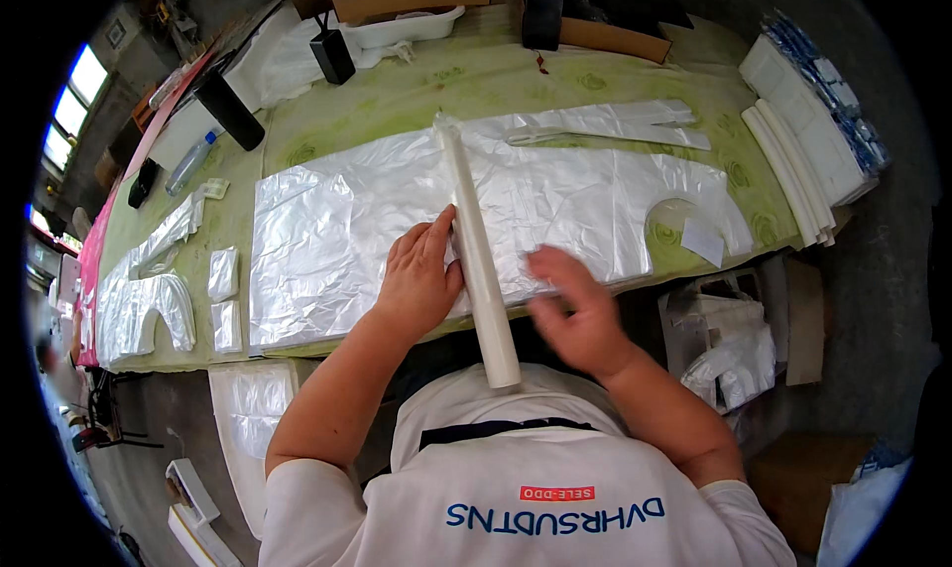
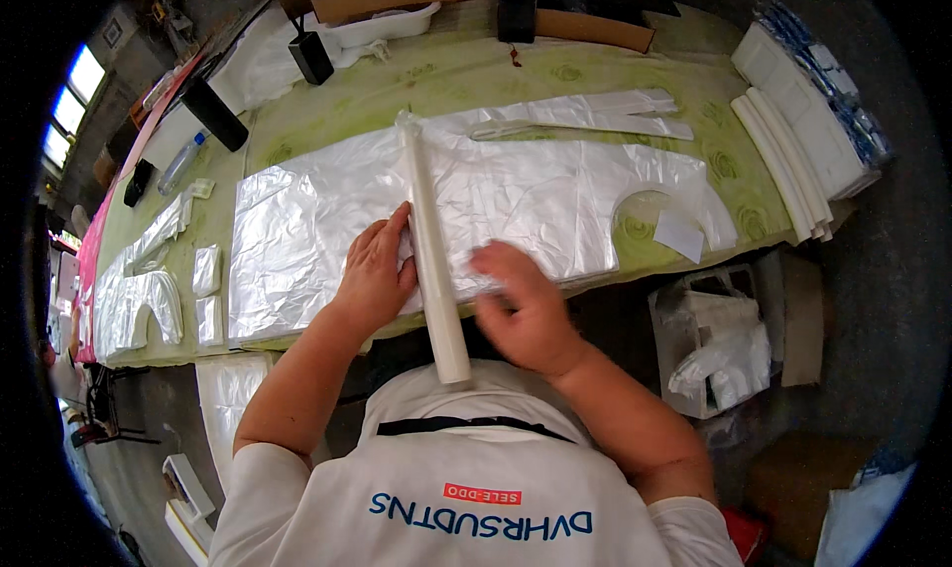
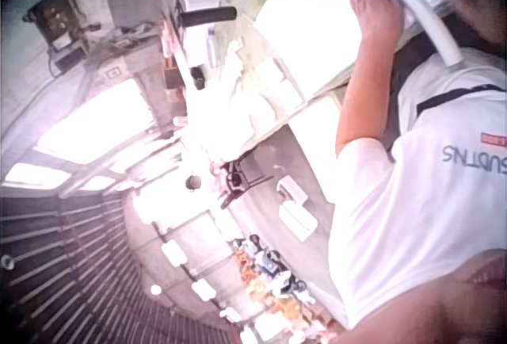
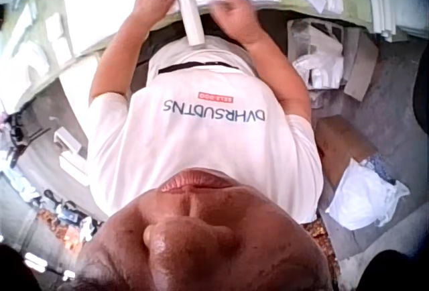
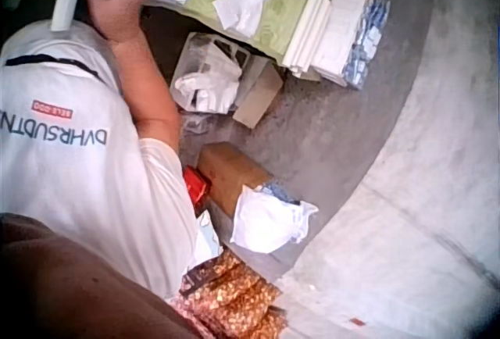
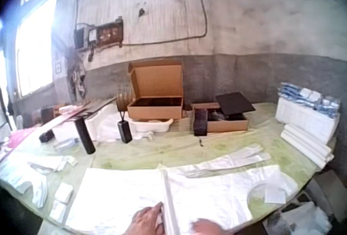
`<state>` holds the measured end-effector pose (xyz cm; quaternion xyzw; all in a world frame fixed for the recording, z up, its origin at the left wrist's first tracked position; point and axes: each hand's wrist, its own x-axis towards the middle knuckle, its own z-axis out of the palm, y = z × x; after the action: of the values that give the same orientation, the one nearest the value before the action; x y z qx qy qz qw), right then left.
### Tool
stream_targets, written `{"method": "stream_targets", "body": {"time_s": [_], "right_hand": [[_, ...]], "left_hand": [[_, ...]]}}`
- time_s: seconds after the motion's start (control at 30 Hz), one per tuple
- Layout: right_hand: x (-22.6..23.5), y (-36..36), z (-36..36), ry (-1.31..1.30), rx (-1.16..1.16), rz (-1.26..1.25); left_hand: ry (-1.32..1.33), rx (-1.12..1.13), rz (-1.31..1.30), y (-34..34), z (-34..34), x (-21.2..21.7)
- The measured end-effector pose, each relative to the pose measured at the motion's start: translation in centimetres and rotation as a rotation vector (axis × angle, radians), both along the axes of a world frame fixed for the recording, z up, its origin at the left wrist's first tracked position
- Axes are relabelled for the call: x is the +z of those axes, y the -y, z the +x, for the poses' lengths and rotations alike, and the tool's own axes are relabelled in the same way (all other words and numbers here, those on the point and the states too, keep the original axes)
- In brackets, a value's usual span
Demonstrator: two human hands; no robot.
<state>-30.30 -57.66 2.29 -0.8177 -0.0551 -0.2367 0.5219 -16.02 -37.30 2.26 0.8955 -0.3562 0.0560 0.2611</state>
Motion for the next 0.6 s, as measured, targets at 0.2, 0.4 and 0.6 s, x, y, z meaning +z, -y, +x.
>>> {"method": "stream_targets", "body": {"time_s": [0.2, 0.4, 0.6], "right_hand": [[2.1, -4.6, 1.0, 0.010, 0.425, -0.345], [2.4, -4.2, 0.4, 0.133, 0.253, -0.279], [-0.1, -2.0, 2.1, -0.021, -0.207, -0.510]], "left_hand": [[0.091, -0.280, -0.122, -1.0, 0.7, 4.1], [0.124, -0.225, 0.071, -2.3, 2.2, 3.0], [-0.068, -0.063, 0.032, -5.3, -0.1, 2.7]]}}
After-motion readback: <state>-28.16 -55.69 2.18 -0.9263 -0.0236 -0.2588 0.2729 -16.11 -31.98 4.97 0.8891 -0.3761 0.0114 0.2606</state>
